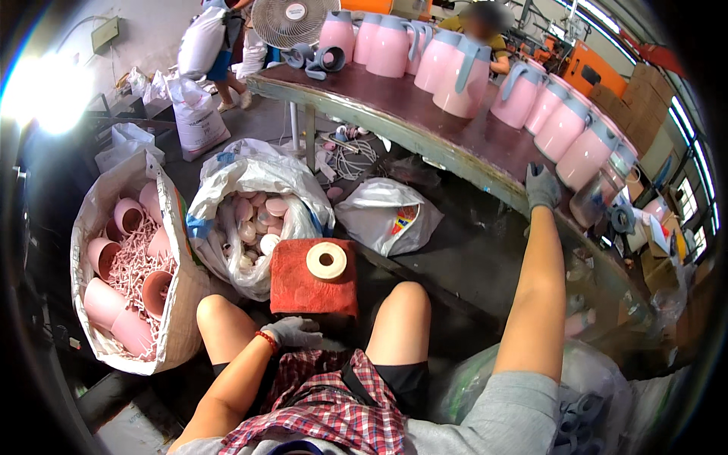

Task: The person assembles thermal flasks by fitting gray plastic lids onto pink bodies and placing the completed units on a table.

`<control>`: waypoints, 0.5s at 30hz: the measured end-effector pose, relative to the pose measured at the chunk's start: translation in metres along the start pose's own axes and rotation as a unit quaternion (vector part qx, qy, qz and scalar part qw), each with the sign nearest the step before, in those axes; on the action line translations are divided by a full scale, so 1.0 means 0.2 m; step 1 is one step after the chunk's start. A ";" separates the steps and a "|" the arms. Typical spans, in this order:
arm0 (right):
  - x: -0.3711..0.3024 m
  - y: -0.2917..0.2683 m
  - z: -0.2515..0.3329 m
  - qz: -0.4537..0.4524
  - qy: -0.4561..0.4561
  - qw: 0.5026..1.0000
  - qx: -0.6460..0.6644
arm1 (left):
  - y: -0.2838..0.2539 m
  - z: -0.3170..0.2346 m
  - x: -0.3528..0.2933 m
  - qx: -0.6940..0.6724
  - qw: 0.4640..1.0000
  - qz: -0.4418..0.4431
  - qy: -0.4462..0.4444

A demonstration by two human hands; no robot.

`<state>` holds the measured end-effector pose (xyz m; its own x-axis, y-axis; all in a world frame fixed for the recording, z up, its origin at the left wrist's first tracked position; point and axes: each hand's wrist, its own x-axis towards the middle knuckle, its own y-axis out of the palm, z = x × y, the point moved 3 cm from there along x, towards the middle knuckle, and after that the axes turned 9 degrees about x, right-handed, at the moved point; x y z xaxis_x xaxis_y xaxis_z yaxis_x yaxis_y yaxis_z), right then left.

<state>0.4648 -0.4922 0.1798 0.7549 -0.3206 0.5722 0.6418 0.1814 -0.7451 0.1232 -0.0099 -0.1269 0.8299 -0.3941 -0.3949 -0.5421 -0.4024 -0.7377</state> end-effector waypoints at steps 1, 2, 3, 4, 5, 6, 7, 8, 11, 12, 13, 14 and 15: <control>-0.03 0.03 0.09 0.011 -0.002 1.000 -0.021 | 0.03 0.06 -0.01 0.008 1.000 0.004 -0.019; -0.06 0.04 0.18 0.024 -0.007 0.999 -0.040 | 0.08 0.13 0.00 0.014 0.999 0.008 -0.039; -0.05 0.06 0.19 0.020 -0.020 0.998 -0.059 | 0.10 0.17 -0.02 0.035 0.998 -0.004 -0.051; -0.02 0.10 0.17 0.019 -0.036 0.997 -0.072 | 0.09 0.15 -0.02 0.066 0.997 -0.016 0.038; -0.02 0.12 0.13 0.015 -0.058 0.996 -0.068 | 0.03 0.06 -0.05 -0.011 0.999 -0.014 -0.040; 0.09 0.15 -0.05 -0.057 -0.044 0.995 -0.074 | 0.11 0.12 0.04 0.037 0.998 -0.043 -0.017; 0.15 0.18 -0.14 -0.004 -0.070 0.997 -0.040 | 0.09 0.08 0.06 0.034 0.998 0.015 -0.058; 0.17 0.20 -0.23 -0.003 -0.036 0.998 -0.047 | 0.04 0.01 0.04 0.031 0.997 0.028 -0.067; 0.24 0.26 -0.30 -0.033 -0.051 0.998 -0.009 | 0.11 0.08 0.05 0.049 0.995 0.003 -0.087; 0.21 0.30 -0.23 -0.029 -0.071 0.997 0.013 | 0.16 0.12 0.02 0.045 0.994 -0.037 -0.094; 0.22 0.31 -0.23 -0.033 -0.078 0.996 0.016 | 0.17 0.12 0.02 0.047 0.994 -0.021 -0.098; 0.23 0.31 -0.23 -0.038 -0.083 0.996 0.018 | 0.17 0.12 0.02 0.051 0.994 -0.003 -0.100; 0.22 0.34 -0.19 -0.023 -0.079 0.996 0.026 | 0.17 0.13 0.01 0.052 0.993 0.015 -0.108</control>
<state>0.5356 -0.5293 0.1417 0.7344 -0.1808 0.6542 0.6785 0.2198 -0.7009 0.1093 -0.0029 -0.1679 0.8286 -0.2145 -0.5171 -0.5597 -0.3012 -0.7720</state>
